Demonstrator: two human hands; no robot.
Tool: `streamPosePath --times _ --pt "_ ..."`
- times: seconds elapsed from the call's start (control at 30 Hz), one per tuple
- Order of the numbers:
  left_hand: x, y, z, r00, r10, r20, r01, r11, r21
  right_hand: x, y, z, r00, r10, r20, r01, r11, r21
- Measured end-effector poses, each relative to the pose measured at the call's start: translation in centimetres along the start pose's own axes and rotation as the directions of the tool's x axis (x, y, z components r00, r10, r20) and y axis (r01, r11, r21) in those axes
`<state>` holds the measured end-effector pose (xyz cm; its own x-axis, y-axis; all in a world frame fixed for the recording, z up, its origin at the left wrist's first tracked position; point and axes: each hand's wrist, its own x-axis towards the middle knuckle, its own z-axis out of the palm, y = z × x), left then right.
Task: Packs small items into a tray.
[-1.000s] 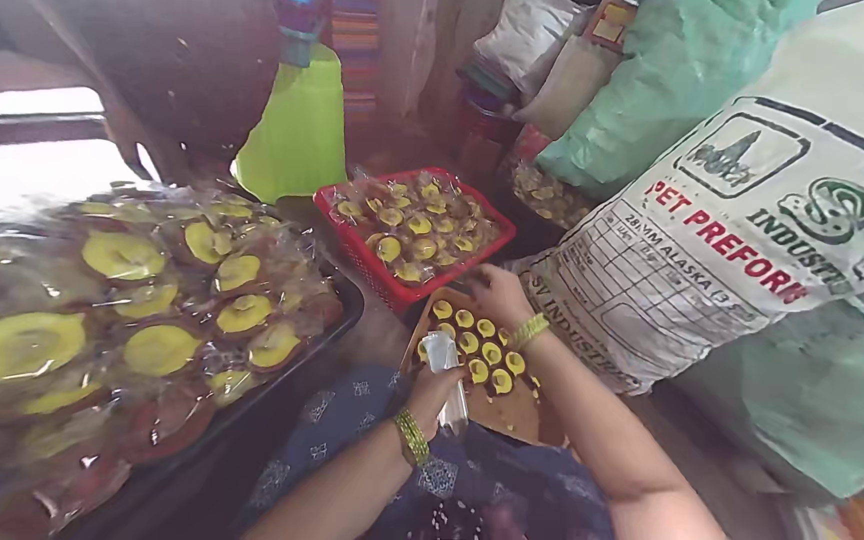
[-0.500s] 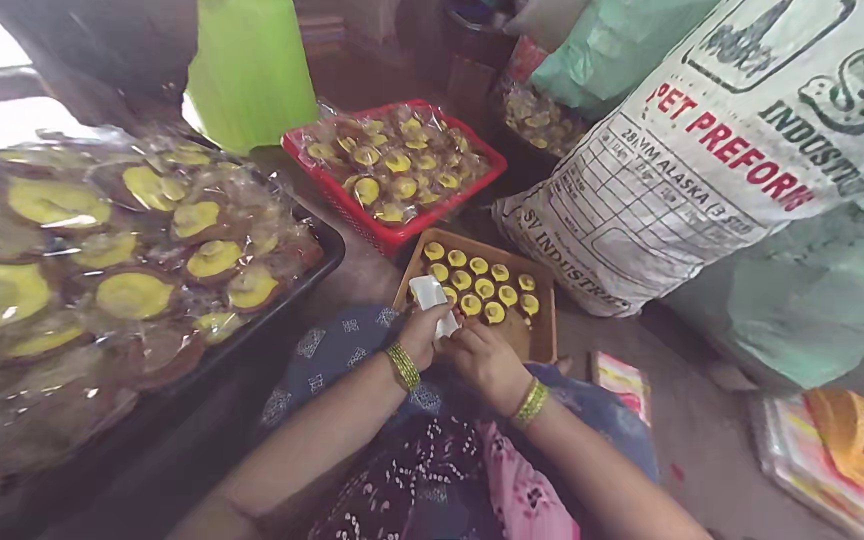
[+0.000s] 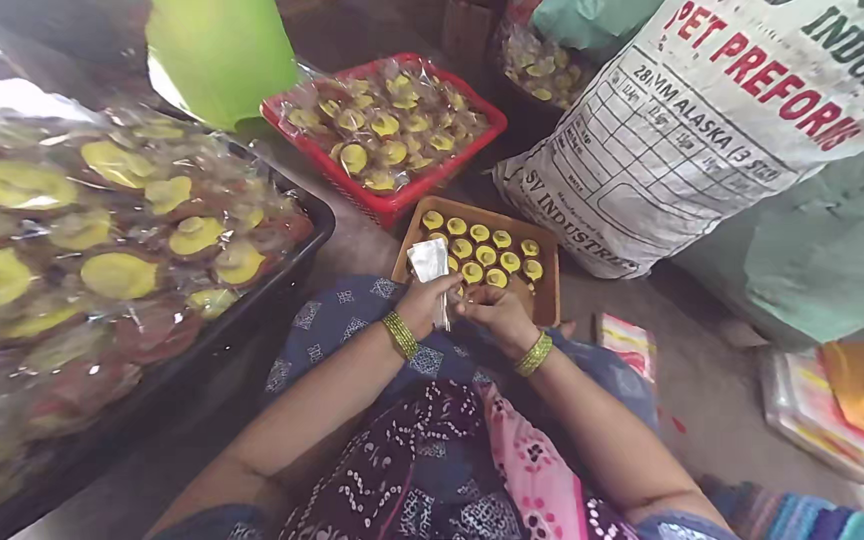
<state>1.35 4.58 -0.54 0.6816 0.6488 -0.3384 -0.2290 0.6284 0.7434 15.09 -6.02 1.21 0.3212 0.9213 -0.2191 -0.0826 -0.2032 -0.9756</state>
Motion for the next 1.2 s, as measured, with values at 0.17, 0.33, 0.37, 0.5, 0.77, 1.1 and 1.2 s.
streamPosePath --times 0.17,0.33,0.37,0.5,0.77,1.1,1.2 --pt "0.2 0.4 -0.2 0.983 -0.043 -0.177 0.044 0.999 0.006 0.1 -0.1 0.1 0.867 -0.414 0.276 0.479 0.845 -0.237" --pt "1.3 1.2 -1.1 0.941 0.016 -0.338 -0.094 0.972 -0.216 -0.7 -1.5 -1.0 0.807 -0.413 0.422 0.491 0.866 -0.09" --pt "1.7 1.5 -1.3 0.921 0.024 -0.389 -0.131 0.959 -0.253 -1.0 -2.0 -1.4 0.835 -0.389 0.389 0.441 0.896 -0.05" --pt "1.8 1.4 -1.6 0.855 0.191 -0.482 -0.249 0.967 -0.059 -1.2 -3.0 -2.7 0.967 -0.241 0.087 0.233 0.968 0.091" --pt "-1.7 -0.8 -0.4 0.598 0.765 0.24 -0.708 0.364 0.605 0.0 -1.9 -2.2 0.988 0.062 -0.138 -0.029 0.974 0.226" --pt "-1.3 -0.5 0.3 0.904 0.388 0.179 -0.423 0.75 0.508 0.0 -1.8 -2.0 0.997 0.071 -0.001 -0.071 0.995 0.066" --pt "-0.6 -0.1 -0.4 0.906 0.399 0.142 -0.402 0.704 0.586 0.5 -2.7 -3.6 1.0 -0.009 -0.029 0.0 0.957 -0.289"
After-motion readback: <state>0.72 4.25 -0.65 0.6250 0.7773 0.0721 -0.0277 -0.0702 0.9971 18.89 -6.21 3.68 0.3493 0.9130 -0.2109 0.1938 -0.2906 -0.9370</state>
